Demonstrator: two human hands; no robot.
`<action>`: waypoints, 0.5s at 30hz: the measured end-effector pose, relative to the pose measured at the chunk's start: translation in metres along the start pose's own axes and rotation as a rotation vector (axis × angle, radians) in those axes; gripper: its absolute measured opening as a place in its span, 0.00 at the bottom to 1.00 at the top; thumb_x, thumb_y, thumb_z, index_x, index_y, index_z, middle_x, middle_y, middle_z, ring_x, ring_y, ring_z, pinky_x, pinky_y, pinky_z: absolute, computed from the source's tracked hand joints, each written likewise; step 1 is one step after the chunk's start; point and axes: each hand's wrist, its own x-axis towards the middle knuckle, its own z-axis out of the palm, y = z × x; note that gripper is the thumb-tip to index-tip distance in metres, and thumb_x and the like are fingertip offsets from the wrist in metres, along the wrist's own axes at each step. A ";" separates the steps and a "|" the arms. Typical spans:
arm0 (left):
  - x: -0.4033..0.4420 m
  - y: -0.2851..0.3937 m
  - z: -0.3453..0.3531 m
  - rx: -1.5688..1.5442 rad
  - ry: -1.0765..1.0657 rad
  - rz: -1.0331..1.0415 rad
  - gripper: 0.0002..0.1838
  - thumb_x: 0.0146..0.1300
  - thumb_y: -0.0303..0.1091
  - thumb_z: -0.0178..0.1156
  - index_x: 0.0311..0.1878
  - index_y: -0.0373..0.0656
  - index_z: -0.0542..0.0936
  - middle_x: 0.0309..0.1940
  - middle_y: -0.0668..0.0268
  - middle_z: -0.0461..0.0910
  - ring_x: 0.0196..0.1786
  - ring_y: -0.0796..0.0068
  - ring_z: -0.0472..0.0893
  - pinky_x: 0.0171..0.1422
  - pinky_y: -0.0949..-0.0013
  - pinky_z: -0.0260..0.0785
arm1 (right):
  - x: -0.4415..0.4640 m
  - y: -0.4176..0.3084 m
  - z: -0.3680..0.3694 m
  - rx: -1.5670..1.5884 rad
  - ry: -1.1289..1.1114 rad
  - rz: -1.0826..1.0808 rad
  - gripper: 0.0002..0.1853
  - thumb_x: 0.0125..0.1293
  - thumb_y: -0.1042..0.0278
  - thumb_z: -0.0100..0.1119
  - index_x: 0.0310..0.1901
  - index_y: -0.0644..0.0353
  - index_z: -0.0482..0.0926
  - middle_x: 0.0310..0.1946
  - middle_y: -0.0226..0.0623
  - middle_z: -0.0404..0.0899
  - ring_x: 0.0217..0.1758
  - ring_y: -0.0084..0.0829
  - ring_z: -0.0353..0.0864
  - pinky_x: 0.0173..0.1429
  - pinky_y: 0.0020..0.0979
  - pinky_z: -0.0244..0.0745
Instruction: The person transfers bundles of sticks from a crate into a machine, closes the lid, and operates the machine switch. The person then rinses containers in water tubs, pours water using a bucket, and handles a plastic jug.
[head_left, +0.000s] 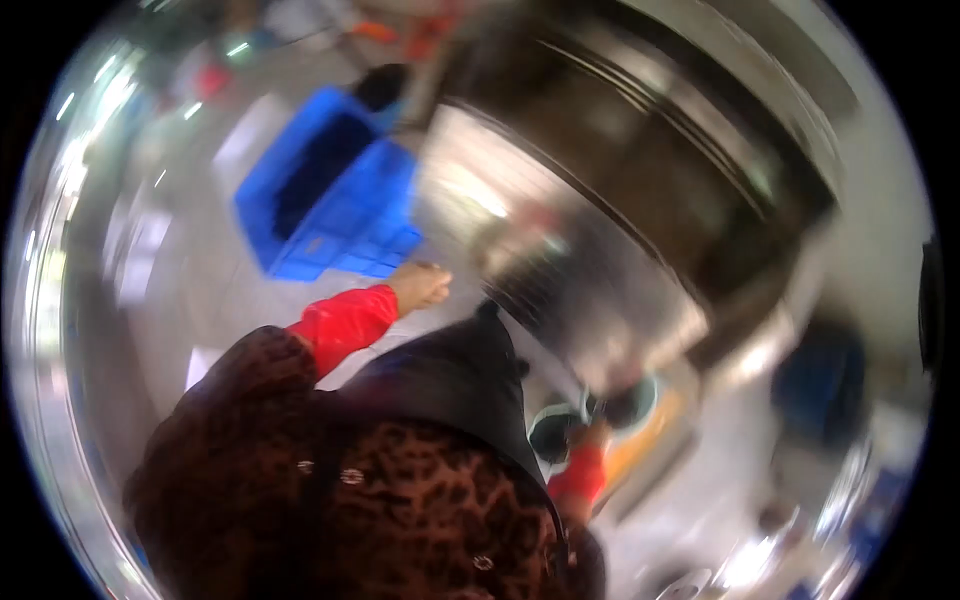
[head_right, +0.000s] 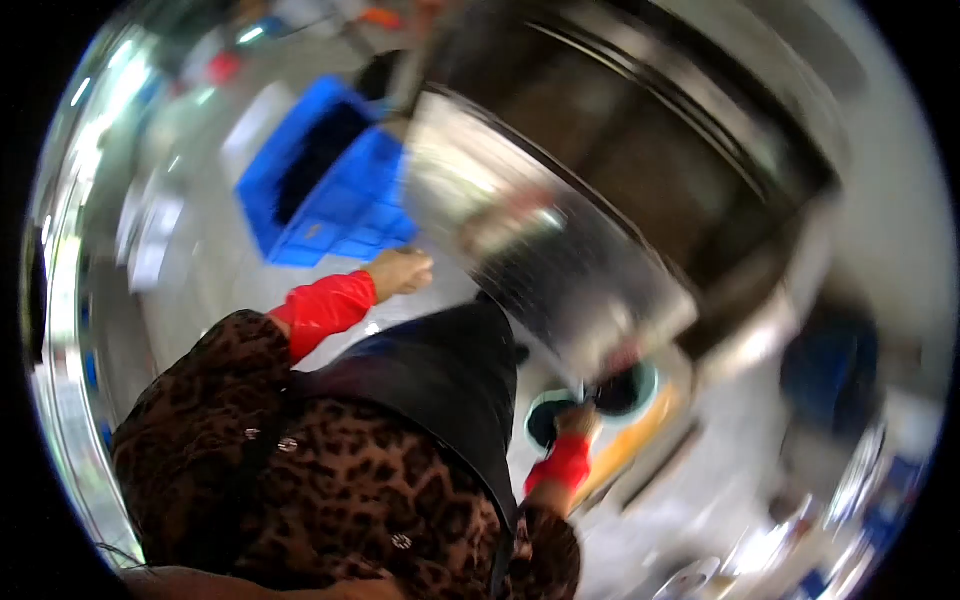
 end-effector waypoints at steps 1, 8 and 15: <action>0.017 -0.003 -0.042 0.010 0.022 -0.011 0.14 0.53 0.42 0.51 0.36 0.42 0.71 0.25 0.67 0.73 0.27 0.79 0.71 0.29 0.76 0.64 | -0.021 -0.051 -0.022 -0.134 0.058 -0.164 0.12 0.45 0.66 0.50 0.32 0.60 0.76 0.28 0.46 0.76 0.32 0.38 0.78 0.35 0.34 0.74; 0.029 -0.001 -0.255 -0.802 0.551 0.122 0.13 0.52 0.41 0.49 0.34 0.41 0.71 0.24 0.67 0.72 0.27 0.78 0.72 0.32 0.77 0.66 | -0.065 -0.325 -0.046 0.520 -0.165 -0.205 0.11 0.54 0.63 0.50 0.30 0.64 0.75 0.22 0.34 0.74 0.23 0.23 0.72 0.25 0.22 0.66; 0.136 -0.054 -0.336 -1.111 0.745 0.213 0.17 0.52 0.44 0.51 0.39 0.40 0.70 0.30 0.62 0.73 0.31 0.73 0.74 0.36 0.71 0.69 | 0.050 -0.457 0.010 0.218 -0.070 -0.879 0.17 0.54 0.55 0.48 0.38 0.59 0.74 0.34 0.42 0.74 0.38 0.37 0.73 0.44 0.31 0.66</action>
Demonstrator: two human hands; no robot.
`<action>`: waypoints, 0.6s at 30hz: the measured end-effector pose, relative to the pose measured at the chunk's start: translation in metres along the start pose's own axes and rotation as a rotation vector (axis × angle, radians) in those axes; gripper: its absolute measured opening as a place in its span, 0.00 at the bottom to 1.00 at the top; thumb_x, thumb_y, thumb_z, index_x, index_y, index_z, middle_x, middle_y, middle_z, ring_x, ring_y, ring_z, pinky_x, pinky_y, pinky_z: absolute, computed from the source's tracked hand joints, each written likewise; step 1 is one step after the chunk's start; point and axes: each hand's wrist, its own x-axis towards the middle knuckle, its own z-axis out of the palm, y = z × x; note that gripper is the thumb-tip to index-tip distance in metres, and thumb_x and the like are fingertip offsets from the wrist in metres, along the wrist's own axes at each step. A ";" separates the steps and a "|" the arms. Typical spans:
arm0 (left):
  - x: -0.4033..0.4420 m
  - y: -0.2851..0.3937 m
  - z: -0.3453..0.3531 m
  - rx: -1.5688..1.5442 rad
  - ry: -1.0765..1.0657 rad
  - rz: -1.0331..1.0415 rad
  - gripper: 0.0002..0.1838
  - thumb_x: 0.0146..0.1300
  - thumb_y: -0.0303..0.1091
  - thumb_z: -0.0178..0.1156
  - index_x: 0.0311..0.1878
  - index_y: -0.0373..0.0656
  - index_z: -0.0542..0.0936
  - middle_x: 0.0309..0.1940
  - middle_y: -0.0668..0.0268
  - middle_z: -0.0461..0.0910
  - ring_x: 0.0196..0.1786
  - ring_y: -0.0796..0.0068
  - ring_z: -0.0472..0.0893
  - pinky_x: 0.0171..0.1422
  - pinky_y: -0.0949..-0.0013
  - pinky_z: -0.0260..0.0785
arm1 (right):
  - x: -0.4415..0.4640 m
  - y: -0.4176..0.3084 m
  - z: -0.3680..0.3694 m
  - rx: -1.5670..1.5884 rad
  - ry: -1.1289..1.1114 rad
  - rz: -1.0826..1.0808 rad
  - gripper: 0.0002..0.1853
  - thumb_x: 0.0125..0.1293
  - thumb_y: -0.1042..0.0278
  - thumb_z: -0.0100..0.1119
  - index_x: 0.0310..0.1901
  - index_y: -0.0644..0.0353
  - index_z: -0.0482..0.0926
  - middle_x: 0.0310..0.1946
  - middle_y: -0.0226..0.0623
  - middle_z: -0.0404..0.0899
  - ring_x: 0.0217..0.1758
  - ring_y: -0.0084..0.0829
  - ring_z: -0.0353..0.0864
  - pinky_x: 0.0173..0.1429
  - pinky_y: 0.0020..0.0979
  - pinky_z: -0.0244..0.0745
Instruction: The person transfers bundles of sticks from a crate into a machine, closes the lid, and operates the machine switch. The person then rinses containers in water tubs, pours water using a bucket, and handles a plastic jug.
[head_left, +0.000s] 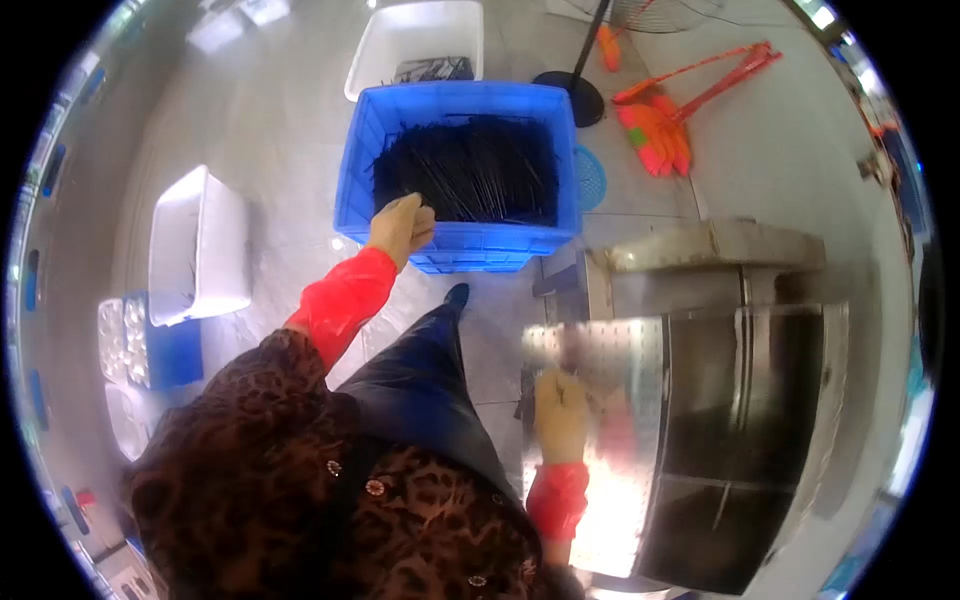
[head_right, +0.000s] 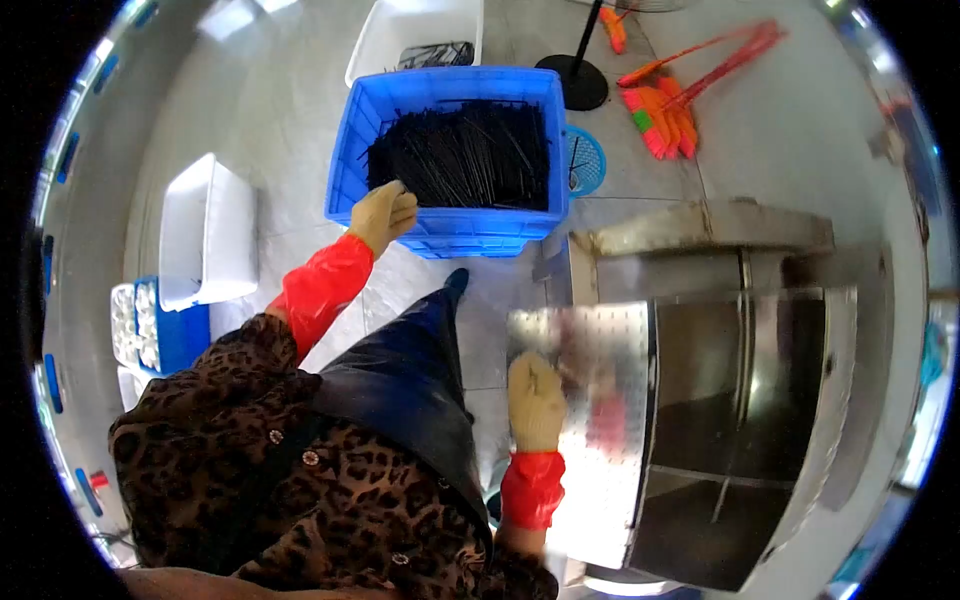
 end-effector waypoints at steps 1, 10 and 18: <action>-0.040 -0.047 0.016 0.009 0.060 -0.004 0.18 0.52 0.44 0.51 0.40 0.39 0.70 0.31 0.62 0.73 0.31 0.71 0.74 0.36 0.69 0.68 | -0.019 0.030 -0.031 -0.001 0.017 -0.096 0.17 0.54 0.55 0.48 0.39 0.59 0.74 0.37 0.42 0.73 0.41 0.38 0.72 0.45 0.31 0.65; -0.024 -0.110 0.067 0.736 0.490 -0.091 0.40 0.40 0.55 0.54 0.48 0.26 0.64 0.41 0.40 0.70 0.45 0.48 0.70 0.52 0.63 0.61 | 0.152 -0.015 0.007 -0.339 -0.170 -0.071 0.33 0.47 0.48 0.52 0.48 0.68 0.65 0.45 0.57 0.67 0.49 0.50 0.66 0.53 0.37 0.61; 0.033 -0.102 0.084 0.758 0.646 -0.182 0.41 0.38 0.54 0.57 0.48 0.28 0.62 0.44 0.39 0.67 0.48 0.47 0.69 0.52 0.63 0.61 | 0.272 -0.028 0.066 -0.511 -0.366 0.103 0.39 0.42 0.39 0.53 0.43 0.74 0.67 0.41 0.61 0.69 0.47 0.52 0.68 0.51 0.39 0.62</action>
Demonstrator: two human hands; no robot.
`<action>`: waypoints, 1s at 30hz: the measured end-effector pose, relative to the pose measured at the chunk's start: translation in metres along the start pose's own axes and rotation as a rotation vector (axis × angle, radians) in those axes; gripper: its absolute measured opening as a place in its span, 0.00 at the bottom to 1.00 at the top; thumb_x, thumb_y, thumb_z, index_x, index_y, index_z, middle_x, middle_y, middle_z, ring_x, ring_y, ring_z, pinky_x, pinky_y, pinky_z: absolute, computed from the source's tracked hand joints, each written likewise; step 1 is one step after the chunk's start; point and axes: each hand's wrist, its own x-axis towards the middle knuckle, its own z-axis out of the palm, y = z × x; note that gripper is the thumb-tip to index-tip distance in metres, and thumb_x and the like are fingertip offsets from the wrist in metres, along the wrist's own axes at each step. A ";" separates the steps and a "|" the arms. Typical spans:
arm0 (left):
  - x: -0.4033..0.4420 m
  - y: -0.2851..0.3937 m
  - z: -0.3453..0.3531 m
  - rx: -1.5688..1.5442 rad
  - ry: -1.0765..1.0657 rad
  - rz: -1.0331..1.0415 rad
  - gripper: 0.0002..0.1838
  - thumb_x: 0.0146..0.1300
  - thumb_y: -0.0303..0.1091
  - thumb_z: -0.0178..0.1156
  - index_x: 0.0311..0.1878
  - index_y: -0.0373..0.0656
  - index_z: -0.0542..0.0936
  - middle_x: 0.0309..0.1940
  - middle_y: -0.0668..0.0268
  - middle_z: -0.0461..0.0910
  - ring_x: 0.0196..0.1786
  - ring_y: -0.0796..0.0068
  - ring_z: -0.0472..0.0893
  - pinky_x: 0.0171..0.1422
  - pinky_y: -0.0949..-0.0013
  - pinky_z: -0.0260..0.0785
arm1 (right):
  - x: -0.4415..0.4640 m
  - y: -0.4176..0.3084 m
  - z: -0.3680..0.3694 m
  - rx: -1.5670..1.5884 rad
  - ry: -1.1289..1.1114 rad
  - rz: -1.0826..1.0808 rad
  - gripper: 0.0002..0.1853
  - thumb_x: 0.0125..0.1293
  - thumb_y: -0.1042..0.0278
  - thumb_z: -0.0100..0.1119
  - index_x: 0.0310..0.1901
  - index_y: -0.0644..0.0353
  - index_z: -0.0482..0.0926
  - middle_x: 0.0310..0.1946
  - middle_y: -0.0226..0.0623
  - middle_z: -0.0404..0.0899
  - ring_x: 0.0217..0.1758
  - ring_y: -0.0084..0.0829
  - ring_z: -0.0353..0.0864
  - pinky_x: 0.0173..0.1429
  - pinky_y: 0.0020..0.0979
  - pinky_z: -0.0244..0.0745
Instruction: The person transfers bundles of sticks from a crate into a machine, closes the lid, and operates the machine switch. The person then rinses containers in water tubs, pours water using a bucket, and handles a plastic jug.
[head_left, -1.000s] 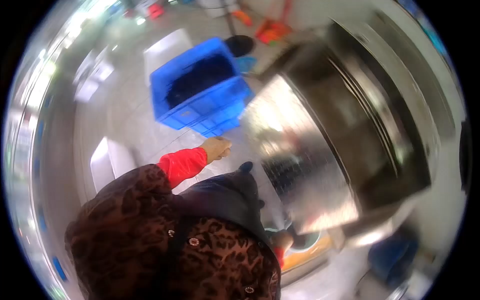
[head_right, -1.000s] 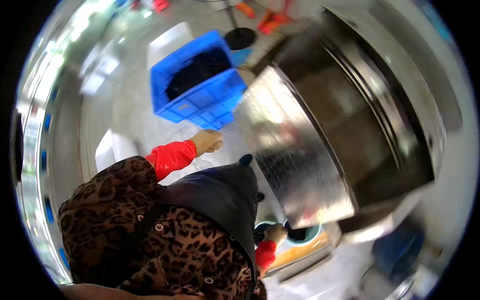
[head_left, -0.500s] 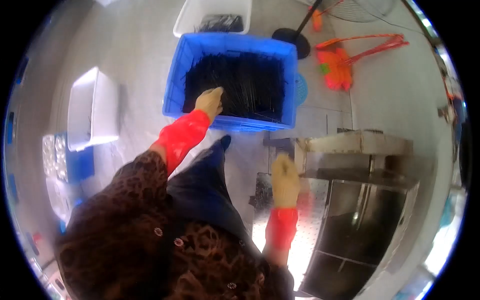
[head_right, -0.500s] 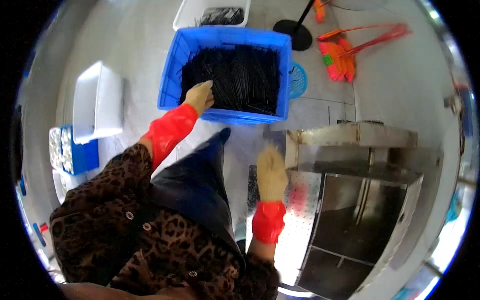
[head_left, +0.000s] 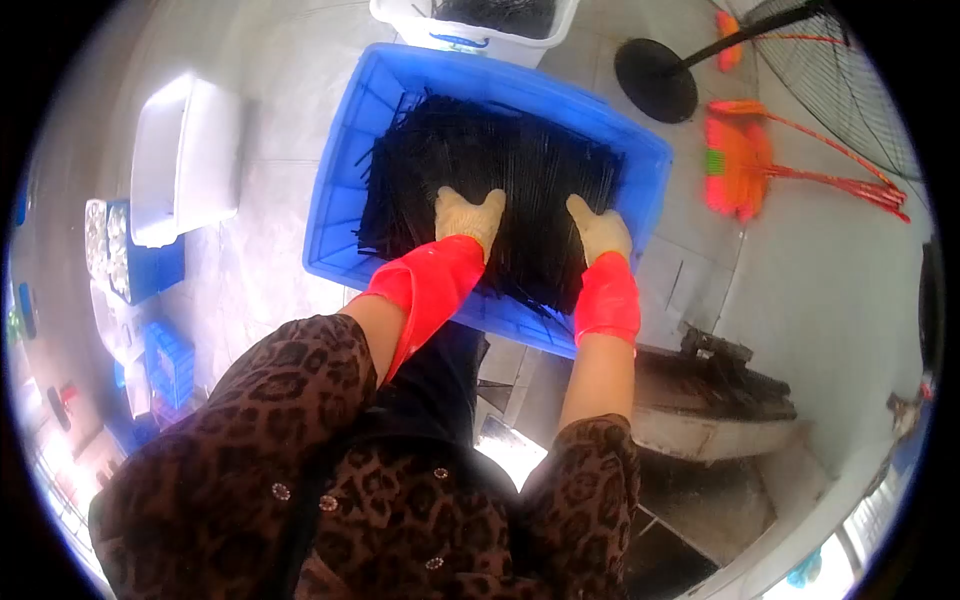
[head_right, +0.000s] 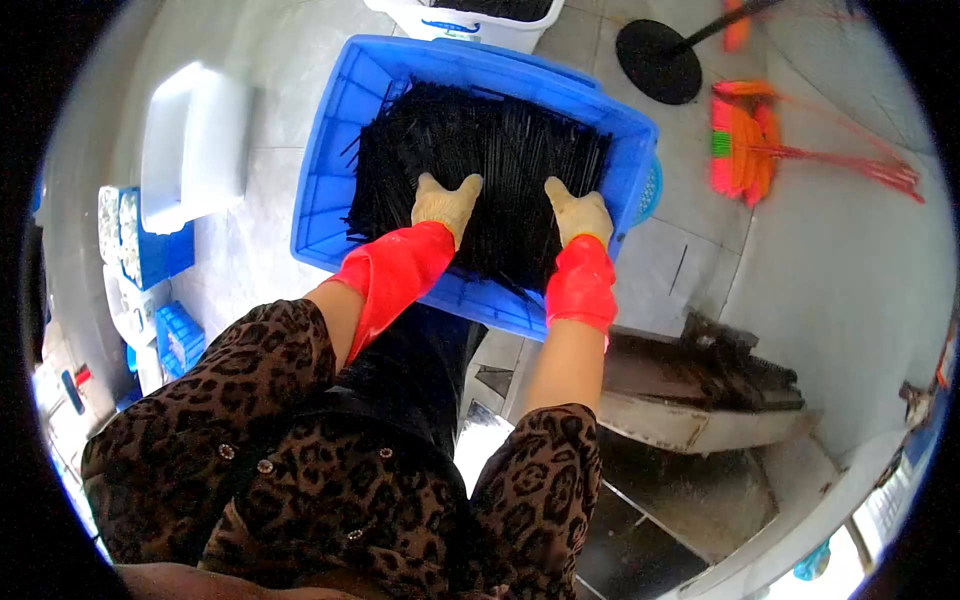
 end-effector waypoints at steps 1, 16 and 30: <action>-0.007 -0.001 -0.004 0.005 0.018 -0.015 0.41 0.38 0.54 0.57 0.48 0.28 0.62 0.44 0.39 0.67 0.48 0.47 0.69 0.52 0.63 0.61 | 0.001 0.010 0.004 0.004 -0.074 0.011 0.41 0.42 0.38 0.53 0.43 0.75 0.67 0.42 0.62 0.68 0.48 0.52 0.67 0.51 0.38 0.62; 0.045 0.024 -0.018 0.109 -0.294 0.126 0.46 0.40 0.55 0.59 0.56 0.30 0.57 0.48 0.48 0.67 0.52 0.59 0.68 0.56 0.71 0.57 | 0.022 -0.012 0.056 0.815 -0.524 -0.086 0.29 0.44 0.58 0.62 0.44 0.73 0.68 0.40 0.43 0.74 0.43 0.32 0.72 0.49 0.27 0.64; 0.045 0.046 -0.060 -0.275 -0.619 0.134 0.37 0.45 0.42 0.60 0.54 0.28 0.58 0.43 0.55 0.70 0.45 0.72 0.70 0.50 0.73 0.62 | -0.004 -0.050 0.074 1.230 -0.631 -0.100 0.25 0.45 0.67 0.62 0.45 0.69 0.68 0.41 0.37 0.72 0.42 0.27 0.70 0.48 0.24 0.64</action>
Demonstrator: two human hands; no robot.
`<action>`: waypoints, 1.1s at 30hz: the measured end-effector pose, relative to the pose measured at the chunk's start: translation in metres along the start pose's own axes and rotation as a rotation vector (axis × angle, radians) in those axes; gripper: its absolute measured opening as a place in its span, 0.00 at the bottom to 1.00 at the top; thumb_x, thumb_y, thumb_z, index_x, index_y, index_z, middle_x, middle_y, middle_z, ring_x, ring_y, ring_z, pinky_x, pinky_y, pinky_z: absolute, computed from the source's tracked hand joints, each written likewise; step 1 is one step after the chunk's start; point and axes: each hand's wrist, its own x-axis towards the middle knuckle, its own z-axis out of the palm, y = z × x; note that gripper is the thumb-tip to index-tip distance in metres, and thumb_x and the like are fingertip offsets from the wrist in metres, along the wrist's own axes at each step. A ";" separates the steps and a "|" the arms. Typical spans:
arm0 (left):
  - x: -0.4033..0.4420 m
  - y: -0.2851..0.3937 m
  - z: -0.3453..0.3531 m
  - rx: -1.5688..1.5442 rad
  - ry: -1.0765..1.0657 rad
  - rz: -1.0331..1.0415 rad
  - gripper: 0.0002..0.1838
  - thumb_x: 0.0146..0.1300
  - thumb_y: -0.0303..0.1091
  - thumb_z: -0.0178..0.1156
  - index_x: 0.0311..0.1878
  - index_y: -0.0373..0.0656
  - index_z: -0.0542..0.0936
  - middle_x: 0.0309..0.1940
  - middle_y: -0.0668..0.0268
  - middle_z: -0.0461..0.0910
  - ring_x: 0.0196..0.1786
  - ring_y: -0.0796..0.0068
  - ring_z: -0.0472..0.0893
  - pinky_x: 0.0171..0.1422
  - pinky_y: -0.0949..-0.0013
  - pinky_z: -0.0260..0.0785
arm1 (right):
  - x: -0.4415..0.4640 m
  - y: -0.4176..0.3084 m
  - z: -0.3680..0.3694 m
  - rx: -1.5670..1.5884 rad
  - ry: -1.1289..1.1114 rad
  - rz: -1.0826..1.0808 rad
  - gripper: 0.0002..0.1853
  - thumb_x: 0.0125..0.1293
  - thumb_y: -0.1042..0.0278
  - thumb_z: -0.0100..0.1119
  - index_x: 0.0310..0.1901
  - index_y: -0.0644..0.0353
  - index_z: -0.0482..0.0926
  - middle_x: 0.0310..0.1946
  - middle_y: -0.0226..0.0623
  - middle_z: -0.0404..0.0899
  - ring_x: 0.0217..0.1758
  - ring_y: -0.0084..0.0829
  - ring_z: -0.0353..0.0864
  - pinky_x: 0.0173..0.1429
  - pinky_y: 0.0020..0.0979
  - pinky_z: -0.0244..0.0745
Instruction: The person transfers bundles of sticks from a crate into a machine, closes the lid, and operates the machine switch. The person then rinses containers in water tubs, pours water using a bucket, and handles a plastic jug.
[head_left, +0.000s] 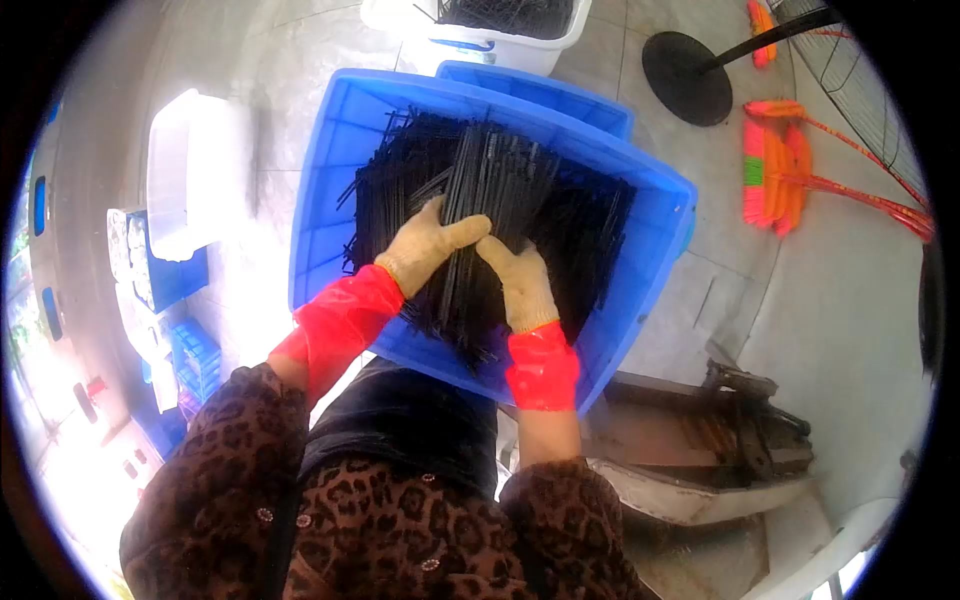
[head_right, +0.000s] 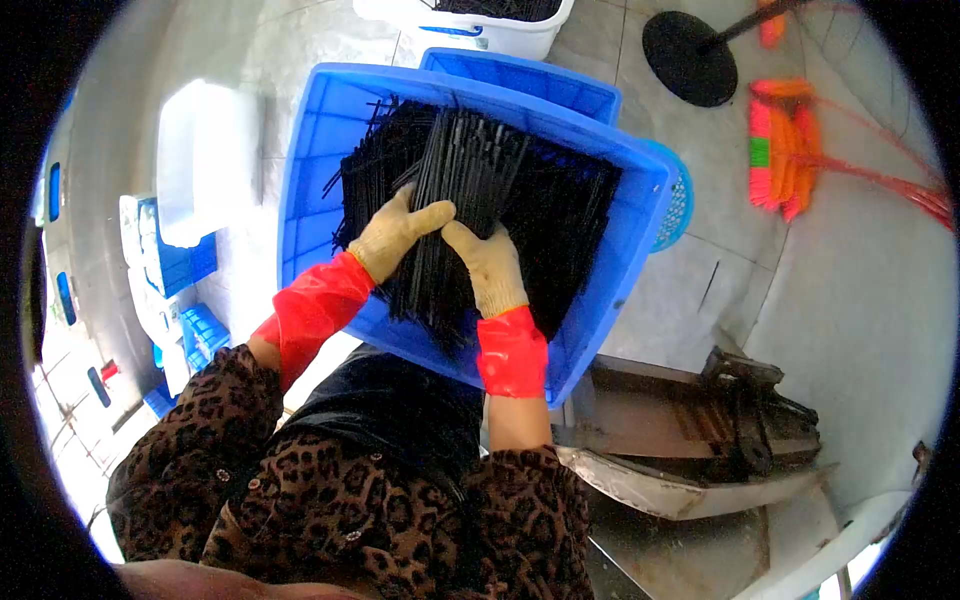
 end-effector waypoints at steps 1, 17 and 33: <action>-0.003 0.001 0.004 -0.087 -0.004 0.051 0.37 0.45 0.42 0.60 0.54 0.28 0.58 0.43 0.55 0.70 0.45 0.72 0.71 0.50 0.73 0.62 | -0.008 -0.003 -0.002 0.026 0.018 -0.034 0.25 0.45 0.67 0.61 0.45 0.69 0.67 0.41 0.37 0.72 0.42 0.27 0.71 0.48 0.24 0.64; 0.046 -0.020 0.012 -0.205 -0.232 -0.241 0.32 0.40 0.38 0.61 0.48 0.29 0.65 0.39 0.56 0.73 0.41 0.70 0.73 0.46 0.72 0.65 | -0.005 -0.012 -0.011 0.051 0.250 0.079 0.27 0.41 0.70 0.60 0.46 0.70 0.65 0.39 0.38 0.72 0.38 0.29 0.71 0.45 0.25 0.66; -0.022 -0.023 0.011 -0.006 -0.360 -0.048 0.27 0.43 0.37 0.58 0.46 0.31 0.67 0.36 0.61 0.73 0.38 0.75 0.72 0.45 0.74 0.64 | -0.084 0.002 0.004 0.102 0.321 -0.030 0.27 0.37 0.73 0.60 0.45 0.69 0.67 0.38 0.36 0.73 0.39 0.28 0.71 0.46 0.25 0.65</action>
